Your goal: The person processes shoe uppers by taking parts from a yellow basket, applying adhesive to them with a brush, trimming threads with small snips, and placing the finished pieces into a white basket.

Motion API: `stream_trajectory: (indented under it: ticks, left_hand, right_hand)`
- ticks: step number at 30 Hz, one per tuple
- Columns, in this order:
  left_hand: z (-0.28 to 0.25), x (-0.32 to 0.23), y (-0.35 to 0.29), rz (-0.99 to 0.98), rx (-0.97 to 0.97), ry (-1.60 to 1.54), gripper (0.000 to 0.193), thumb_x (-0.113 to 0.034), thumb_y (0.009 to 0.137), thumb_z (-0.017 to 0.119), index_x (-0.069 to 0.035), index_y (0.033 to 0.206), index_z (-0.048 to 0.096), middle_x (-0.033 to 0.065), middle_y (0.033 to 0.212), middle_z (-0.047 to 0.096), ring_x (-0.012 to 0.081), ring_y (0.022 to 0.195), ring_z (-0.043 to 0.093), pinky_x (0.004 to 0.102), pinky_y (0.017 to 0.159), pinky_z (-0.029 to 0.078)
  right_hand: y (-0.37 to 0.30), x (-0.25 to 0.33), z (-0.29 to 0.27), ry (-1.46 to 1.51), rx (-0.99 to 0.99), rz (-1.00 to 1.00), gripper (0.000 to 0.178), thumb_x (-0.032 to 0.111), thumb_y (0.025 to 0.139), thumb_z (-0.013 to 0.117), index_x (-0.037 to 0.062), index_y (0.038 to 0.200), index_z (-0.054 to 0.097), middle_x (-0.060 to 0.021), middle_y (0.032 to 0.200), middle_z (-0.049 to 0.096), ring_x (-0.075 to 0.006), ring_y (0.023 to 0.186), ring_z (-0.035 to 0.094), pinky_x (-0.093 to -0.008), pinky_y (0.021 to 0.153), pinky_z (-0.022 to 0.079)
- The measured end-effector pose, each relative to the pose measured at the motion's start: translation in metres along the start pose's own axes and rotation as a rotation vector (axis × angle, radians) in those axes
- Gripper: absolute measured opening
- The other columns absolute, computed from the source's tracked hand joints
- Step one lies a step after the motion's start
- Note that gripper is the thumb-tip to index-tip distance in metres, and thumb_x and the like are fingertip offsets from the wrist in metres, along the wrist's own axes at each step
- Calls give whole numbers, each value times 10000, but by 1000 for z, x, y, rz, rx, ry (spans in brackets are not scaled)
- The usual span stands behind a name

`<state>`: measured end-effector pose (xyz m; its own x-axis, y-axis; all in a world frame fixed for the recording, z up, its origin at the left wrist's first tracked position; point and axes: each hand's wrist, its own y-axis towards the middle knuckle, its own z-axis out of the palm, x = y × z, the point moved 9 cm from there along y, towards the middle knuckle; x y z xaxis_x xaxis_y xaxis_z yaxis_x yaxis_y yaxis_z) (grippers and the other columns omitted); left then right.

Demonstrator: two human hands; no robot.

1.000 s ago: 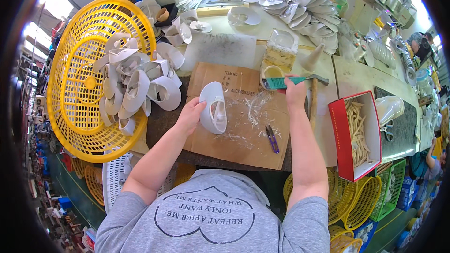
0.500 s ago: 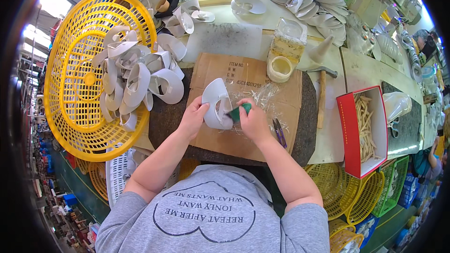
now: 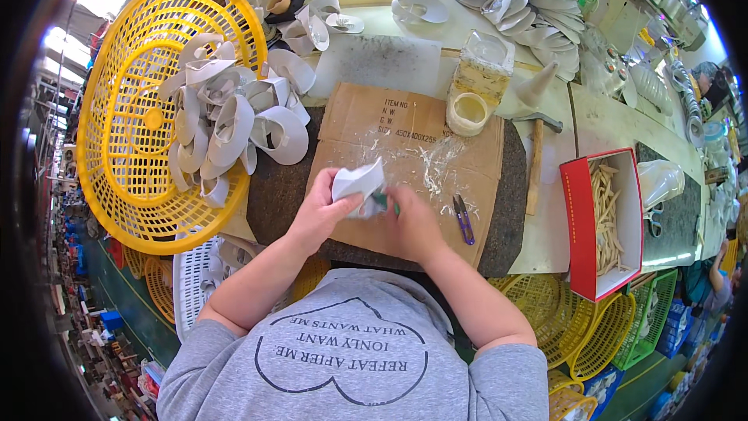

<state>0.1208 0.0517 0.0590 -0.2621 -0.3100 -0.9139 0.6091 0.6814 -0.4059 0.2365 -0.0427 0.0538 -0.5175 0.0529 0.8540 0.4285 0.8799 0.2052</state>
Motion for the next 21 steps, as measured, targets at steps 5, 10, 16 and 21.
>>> stream_trajectory:
  ticks: [5, 10, 16, 21]
  left_hand:
    - [-5, -23, 21, 290, 9, 138, 275, -88, 839, 584, -4, 1069, 459, 53, 943, 551, 92, 833, 524, 232, 746, 432]
    - [-45, 58, 14, 119, -244, 277, 177, -93, 802, 620, 3, 930, 546, 34, 808, 573, 90, 731, 522, 231, 656, 429]
    - [-27, 108, -2, -29, -211, 39, 122, -88, 789, 657, -23, 853, 577, 1, 728, 572, 71, 653, 508, 215, 593, 409]
    - [-27, 99, -2, -16, -233, -9, 110, -89, 786, 669, -26, 817, 585, -9, 737, 575, 61, 647, 501, 219, 584, 406]
  right_hand:
    - [60, -5, -38, -81, -304, -207, 161, 40, 840, 542, 51, 999, 516, -194, 876, 600, -384, 839, 587, -404, 713, 472]
    - [59, -52, -12, -45, -143, 137, 113, 92, 855, 499, 77, 966, 508, -209, 840, 602, -413, 807, 574, -463, 663, 462]
    - [30, -52, 21, 59, 58, 271, 118, 95, 845, 513, 45, 952, 518, -214, 799, 602, -370, 736, 608, -412, 676, 469]
    - [38, -41, 12, -52, 12, 87, 123, 95, 856, 532, 45, 969, 527, -124, 780, 606, -205, 617, 619, -318, 571, 498]
